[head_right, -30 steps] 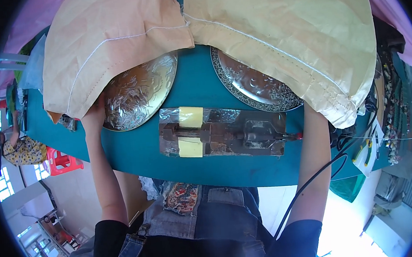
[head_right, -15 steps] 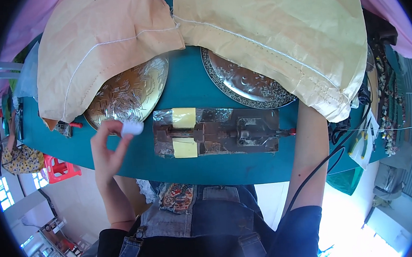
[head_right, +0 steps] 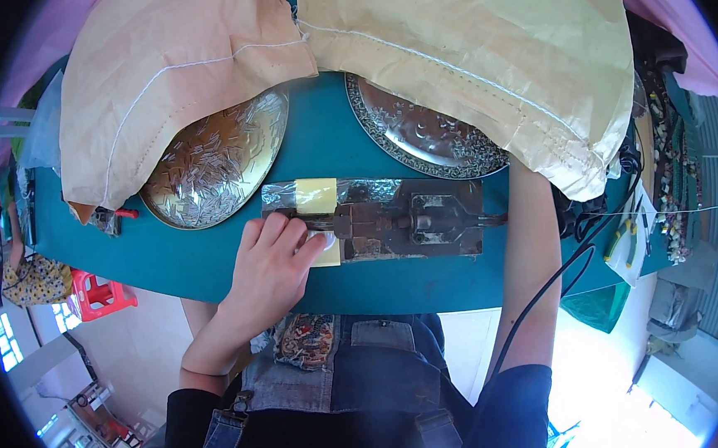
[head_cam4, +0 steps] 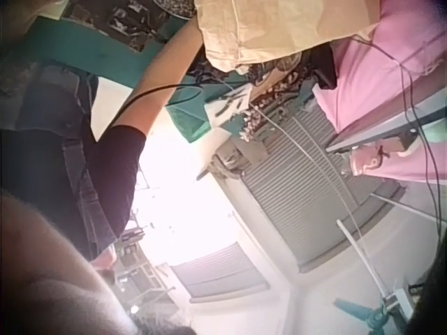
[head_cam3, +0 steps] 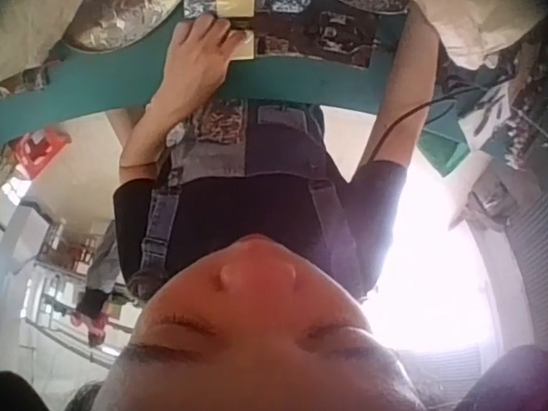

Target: Attaching plastic components to small base units using a handheld heating tool at a factory workbench.

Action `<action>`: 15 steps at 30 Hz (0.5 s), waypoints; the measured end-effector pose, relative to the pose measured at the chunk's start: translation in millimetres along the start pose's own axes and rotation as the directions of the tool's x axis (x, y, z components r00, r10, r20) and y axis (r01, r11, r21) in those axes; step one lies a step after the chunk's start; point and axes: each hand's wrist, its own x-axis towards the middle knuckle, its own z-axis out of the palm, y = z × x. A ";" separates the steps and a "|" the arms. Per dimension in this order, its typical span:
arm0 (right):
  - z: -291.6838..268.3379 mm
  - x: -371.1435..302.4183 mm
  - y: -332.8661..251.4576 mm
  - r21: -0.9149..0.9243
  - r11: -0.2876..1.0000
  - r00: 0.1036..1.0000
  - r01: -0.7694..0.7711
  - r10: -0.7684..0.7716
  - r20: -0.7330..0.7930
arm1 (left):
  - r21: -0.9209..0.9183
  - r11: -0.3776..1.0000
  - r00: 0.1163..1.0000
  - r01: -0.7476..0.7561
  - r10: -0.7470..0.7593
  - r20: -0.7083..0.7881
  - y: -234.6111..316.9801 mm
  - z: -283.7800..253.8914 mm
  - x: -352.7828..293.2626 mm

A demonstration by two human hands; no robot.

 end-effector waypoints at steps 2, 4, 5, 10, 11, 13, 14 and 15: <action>3.5 14.1 5.1 0.020 1.000 1.000 0.019 -0.019 -0.001 | -0.001 1.000 0.999 0.007 -0.007 -0.052 -2.5 2.5 3.9; 1.4 6.1 -1.0 0.017 1.000 1.000 0.013 -0.013 -0.009 | -0.020 1.000 0.994 -0.018 0.015 -0.109 -6.0 8.1 9.2; 3.2 6.6 -2.8 0.024 1.000 1.000 0.016 -0.016 -0.009 | -0.068 0.997 0.988 -0.023 0.013 -0.151 -9.1 10.2 8.0; 2.7 27.4 2.5 0.041 0.999 1.000 0.006 -0.006 -0.011 | -0.215 0.973 0.976 -0.086 0.040 -0.213 -15.7 1.1 1.3; 2.3 23.4 -0.6 0.047 0.999 1.000 0.009 -0.009 -0.009 | -0.215 0.974 0.986 -0.072 0.036 -0.165 -15.5 -2.4 1.4; 4.1 23.8 -2.3 0.058 0.998 1.000 0.013 -0.013 -0.005 | -0.216 0.975 0.993 -0.056 0.031 -0.116 -15.0 -1.7 2.5; 6.1 32.4 -7.1 0.061 0.998 1.000 0.017 -0.016 -0.006 | -0.203 0.978 0.989 -0.048 0.018 -0.148 -14.7 1.5 4.9; 4.6 35.2 -3.7 0.064 0.998 1.000 0.021 -0.020 -0.007 | -0.191 0.981 0.983 -0.040 0.005 -0.181 -15.4 4.4 6.6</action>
